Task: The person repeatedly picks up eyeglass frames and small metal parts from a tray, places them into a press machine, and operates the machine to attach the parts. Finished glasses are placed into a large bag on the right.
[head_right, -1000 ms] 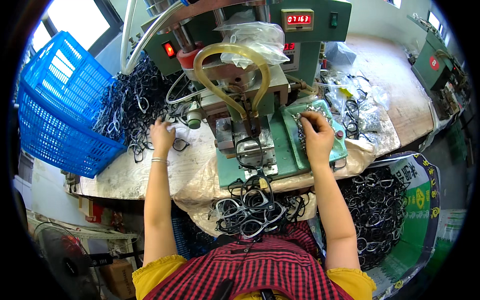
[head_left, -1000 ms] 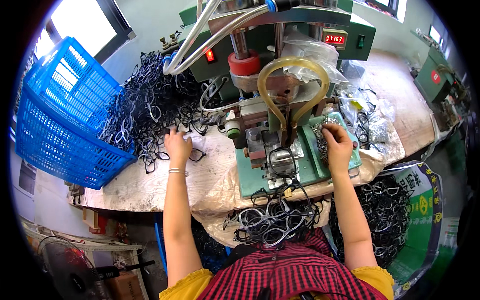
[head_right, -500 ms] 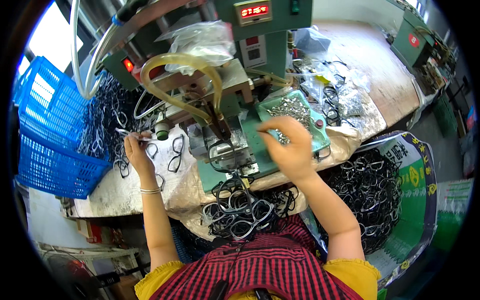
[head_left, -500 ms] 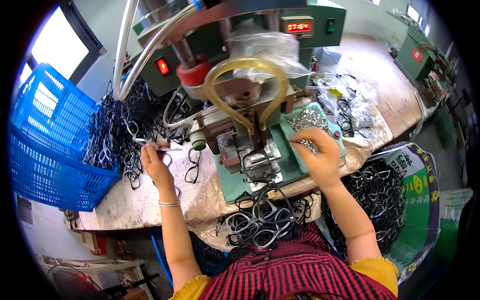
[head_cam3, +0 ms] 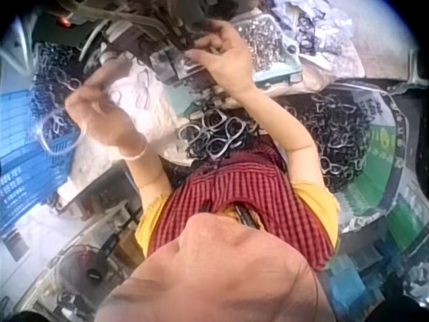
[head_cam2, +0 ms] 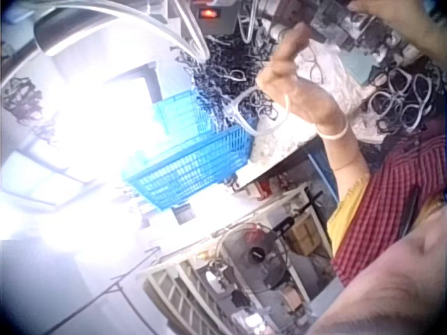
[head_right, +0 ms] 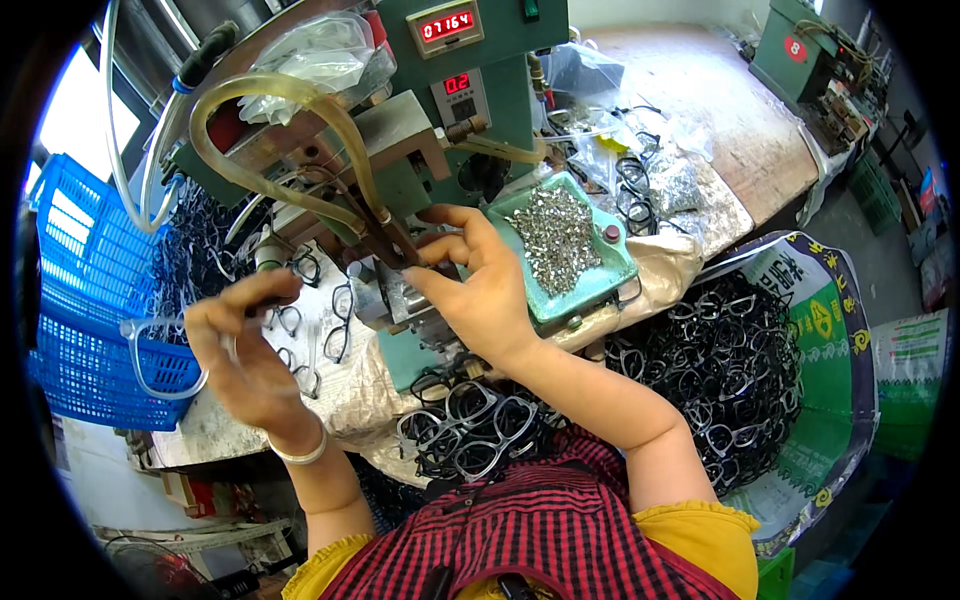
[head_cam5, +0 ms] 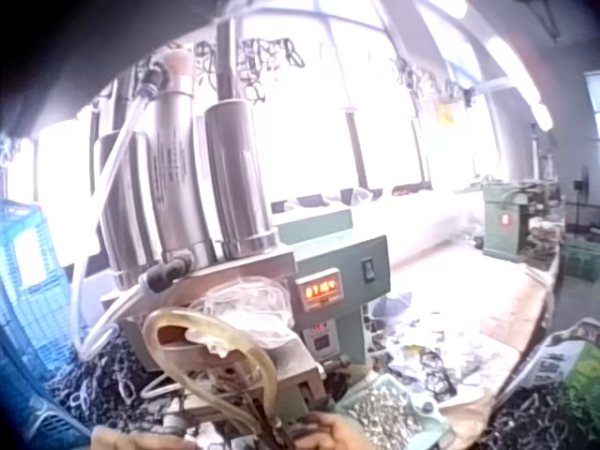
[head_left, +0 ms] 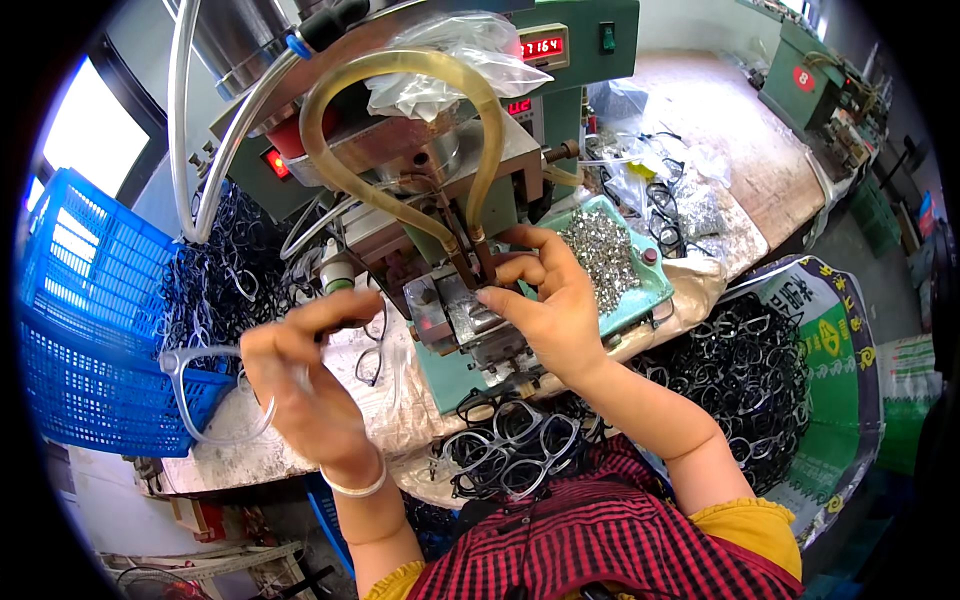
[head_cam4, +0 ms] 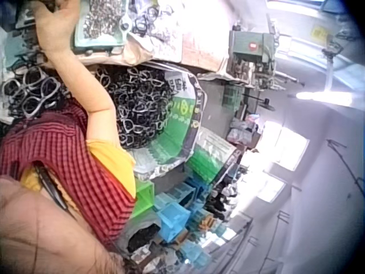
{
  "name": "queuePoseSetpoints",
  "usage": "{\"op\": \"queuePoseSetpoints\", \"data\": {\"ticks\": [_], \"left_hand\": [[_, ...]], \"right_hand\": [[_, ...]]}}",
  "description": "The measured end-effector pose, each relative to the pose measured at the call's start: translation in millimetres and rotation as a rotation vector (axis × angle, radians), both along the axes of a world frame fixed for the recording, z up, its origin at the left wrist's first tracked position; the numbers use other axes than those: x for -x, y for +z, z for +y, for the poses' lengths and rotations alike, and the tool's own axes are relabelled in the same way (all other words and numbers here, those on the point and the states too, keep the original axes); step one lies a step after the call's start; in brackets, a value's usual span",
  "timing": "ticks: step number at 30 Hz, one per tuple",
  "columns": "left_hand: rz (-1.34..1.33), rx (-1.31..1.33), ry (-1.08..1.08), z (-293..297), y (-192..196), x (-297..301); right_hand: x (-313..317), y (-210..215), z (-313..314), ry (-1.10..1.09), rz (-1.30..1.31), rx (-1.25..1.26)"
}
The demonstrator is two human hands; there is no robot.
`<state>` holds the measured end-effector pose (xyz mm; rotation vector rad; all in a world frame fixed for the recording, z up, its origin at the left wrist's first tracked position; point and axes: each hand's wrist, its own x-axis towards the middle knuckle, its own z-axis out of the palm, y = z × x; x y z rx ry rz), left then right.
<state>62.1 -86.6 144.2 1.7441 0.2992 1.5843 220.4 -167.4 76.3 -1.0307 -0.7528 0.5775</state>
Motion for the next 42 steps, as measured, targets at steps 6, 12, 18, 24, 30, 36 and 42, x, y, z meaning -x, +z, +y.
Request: {"op": "queuePoseSetpoints", "data": {"ticks": [6,12,18,24,30,36,42], "left_hand": [[0.153,0.622,-0.481,-43.9,-12.1,6.5],[0.303,1.432,-1.014,-50.4,-52.8,-22.0],[0.205,1.457,-1.002,-55.5,-57.6,-27.3],[0.27,1.335,-1.116,-45.0,-70.9,-19.5],[0.614,0.172,0.203,-23.9,-98.9,75.6],[1.173,-0.29,0.784,102.2,-154.9,191.2],[1.382,-0.379,0.609,149.6,-182.2,211.0]], "right_hand": [[3.0,8.0,-23.5,-0.013,-0.235,0.062],[-88.3,-58.8,-32.8,-0.558,-1.189,0.721],[-112.1,-94.8,-46.5,-0.633,-1.098,0.512],[-114.2,-78.2,-17.7,-0.32,-1.464,0.508],[-123.0,-91.2,-49.0,-0.442,-0.619,0.348],[-113.6,-98.8,-40.5,-0.43,0.184,0.05],[-105.8,-101.2,9.3,-0.322,0.066,0.014]]}}
